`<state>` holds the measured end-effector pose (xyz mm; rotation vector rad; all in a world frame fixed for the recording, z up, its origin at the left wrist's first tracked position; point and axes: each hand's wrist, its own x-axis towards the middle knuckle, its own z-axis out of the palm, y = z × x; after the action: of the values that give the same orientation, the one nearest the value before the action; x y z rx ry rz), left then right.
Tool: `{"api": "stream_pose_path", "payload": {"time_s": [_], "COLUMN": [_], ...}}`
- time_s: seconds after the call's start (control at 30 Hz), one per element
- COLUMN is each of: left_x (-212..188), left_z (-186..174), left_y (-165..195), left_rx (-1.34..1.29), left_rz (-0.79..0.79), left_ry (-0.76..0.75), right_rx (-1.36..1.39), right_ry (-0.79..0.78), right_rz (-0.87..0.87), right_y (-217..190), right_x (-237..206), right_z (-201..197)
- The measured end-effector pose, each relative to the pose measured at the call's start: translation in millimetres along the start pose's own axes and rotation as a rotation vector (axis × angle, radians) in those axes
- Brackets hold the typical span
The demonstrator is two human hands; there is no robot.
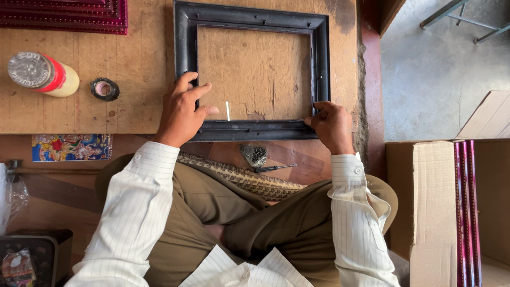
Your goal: The person wraps a picture frame in gold foil and sets it in a box, then places a white backing sheet into a black frame, fits a hardboard backing over it, and uses pliers to press fasteners into the frame to secure the backing.
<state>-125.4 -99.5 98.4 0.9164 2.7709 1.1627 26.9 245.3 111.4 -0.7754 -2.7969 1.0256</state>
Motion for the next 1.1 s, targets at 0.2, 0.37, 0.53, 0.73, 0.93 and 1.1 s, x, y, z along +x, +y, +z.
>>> {"api": "stream_pose_path", "payload": {"time_s": [0.2, 0.37, 0.53, 0.73, 0.93, 1.1], "left_x": [29, 65, 66, 67, 66, 68], "left_z": [13, 13, 9, -3, 0, 9], "left_y": [-38, -62, -56, -42, -39, -40], "left_rx": [-0.026, -0.066, -0.077, -0.099, -0.088, -0.085], "left_rz": [-0.224, -0.451, -0.436, -0.521, -0.532, -0.508], "left_ry": [0.28, 0.063, 0.059, 0.001, 0.034, 0.096], "right_rx": [-0.142, -0.413, -0.453, -0.742, -0.611, -0.792], "right_ry": [0.187, 0.011, -0.135, -0.02, 0.078, 0.207], "right_rz": [-0.121, -0.616, -0.826, -0.741, -0.182, -0.232], "right_y": [-40, -114, -165, -140, -58, -82], "right_x": [-6, 4, 35, 91, 121, 116], "right_z": [-9, 54, 143, 131, 69, 94]}}
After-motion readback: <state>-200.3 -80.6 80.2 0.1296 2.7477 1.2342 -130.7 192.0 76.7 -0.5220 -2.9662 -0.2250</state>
